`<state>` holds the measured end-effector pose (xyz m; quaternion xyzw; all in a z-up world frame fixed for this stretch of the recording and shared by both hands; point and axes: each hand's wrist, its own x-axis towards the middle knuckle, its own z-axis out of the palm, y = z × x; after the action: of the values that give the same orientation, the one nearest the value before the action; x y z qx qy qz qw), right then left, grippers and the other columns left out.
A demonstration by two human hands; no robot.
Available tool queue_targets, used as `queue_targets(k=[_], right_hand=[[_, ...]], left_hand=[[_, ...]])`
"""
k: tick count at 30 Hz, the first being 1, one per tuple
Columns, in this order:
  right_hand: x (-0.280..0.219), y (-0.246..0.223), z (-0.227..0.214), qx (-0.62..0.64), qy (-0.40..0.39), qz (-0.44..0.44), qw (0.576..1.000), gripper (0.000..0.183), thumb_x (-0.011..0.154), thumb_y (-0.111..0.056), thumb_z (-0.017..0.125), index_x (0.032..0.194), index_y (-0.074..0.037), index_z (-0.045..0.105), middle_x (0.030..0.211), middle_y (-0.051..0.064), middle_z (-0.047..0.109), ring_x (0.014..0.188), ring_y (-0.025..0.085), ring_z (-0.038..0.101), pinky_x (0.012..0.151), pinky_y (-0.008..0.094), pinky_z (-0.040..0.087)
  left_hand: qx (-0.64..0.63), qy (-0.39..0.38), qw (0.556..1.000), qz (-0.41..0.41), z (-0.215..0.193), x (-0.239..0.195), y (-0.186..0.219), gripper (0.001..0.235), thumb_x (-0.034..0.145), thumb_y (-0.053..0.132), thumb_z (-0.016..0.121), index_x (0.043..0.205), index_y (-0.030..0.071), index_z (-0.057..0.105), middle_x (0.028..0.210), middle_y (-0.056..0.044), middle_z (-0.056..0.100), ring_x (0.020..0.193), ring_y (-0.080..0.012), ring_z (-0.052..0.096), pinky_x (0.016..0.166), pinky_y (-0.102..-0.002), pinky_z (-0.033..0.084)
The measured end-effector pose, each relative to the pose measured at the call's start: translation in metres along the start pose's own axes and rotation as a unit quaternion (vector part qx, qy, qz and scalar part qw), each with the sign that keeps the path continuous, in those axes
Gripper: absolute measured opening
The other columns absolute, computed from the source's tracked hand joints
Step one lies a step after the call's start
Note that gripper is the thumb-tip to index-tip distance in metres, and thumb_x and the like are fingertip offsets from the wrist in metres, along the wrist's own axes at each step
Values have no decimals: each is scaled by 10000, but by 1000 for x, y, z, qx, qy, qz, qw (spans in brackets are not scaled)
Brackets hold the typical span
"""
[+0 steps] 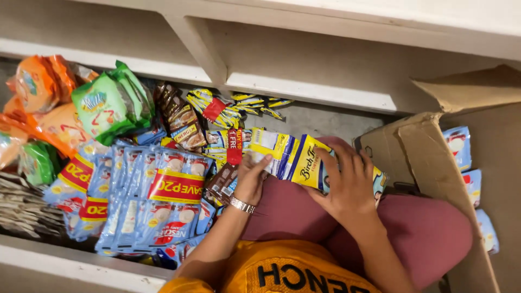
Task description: Organizing various beverage and snack packets from storage into a cardboard box.
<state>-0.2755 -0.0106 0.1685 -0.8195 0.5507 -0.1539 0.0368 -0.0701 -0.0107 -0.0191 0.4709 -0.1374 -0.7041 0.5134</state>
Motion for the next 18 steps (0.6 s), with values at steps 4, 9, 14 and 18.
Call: queue_targets(k=[4,9,14,18], right_hand=[[5,-3,-5,8,2,-9,1000,884,676,-363,858,1444,-99,507,1415,166,519,1250,365,515,1072,574,372],[-5,6,5,51,37,5,998,917,631,-237,866,1453,-101,483,1343,175,536,1217,393,539,1105,567,394],[-25,24,14,212,57,85,972,849,705,-95,725,1506,-56,445,1407,173,544,1305,355,544,1144,449,400],[-48,30,28,447,148,157,868,791,907,-157,610,1618,-38,284,1562,127,416,1369,256,519,1208,388,407]], left_hand=[[-111,83,979,153,47,-30,46,751,762,-63,831,1388,-27,417,1264,-177,630,1132,-244,643,992,-394,543],[52,108,935,335,73,-57,49,896,736,-49,818,1447,142,308,1252,-62,567,1130,-183,637,969,-330,554],[325,55,835,440,68,-55,40,499,837,-54,797,1277,112,631,1329,-59,668,1201,-250,649,1085,-362,499],[493,-41,739,458,77,-61,50,646,757,-14,661,1359,221,661,1475,-6,592,1394,-286,519,1231,-425,397]])
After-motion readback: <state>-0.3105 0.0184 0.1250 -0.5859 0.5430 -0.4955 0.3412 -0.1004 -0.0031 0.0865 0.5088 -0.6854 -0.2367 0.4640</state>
